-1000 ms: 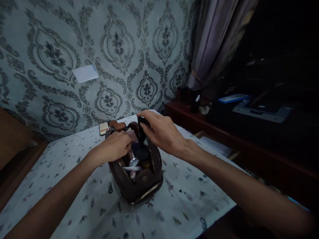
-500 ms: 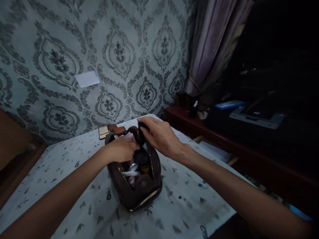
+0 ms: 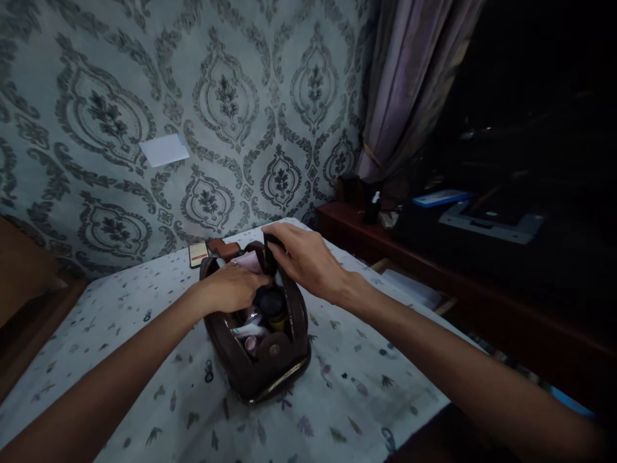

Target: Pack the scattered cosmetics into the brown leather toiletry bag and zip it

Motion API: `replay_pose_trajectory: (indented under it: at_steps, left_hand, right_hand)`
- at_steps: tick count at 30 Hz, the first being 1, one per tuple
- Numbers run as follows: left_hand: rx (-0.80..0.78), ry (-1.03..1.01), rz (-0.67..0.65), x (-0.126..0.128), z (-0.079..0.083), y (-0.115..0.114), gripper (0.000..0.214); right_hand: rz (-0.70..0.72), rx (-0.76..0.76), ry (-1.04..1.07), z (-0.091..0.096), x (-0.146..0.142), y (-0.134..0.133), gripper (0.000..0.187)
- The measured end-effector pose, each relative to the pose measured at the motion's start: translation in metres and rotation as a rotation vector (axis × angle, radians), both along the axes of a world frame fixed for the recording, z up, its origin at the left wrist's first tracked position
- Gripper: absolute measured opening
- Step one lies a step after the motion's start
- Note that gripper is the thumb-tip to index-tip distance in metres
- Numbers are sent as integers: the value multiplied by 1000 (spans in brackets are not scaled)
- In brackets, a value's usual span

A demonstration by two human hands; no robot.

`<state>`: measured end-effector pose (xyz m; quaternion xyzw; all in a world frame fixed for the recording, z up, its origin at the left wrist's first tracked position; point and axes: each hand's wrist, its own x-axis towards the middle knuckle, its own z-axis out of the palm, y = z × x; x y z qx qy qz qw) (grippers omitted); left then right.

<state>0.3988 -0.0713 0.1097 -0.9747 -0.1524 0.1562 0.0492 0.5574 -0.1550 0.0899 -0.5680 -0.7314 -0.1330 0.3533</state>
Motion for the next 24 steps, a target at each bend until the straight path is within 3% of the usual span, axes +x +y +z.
replay_pose_trajectory:
  at_steps: [9, 16, 24]
  left_hand:
    - [55, 41, 95, -3, 4, -3, 35]
    - [2, 147, 174, 15, 13, -6, 28]
    - [-21, 168, 240, 27, 11, -4, 45]
  right_hand:
    - [5, 24, 1, 2, -2, 4, 20]
    - [19, 94, 40, -4, -1, 2, 20]
    - [36, 181, 130, -11, 4, -2, 19]
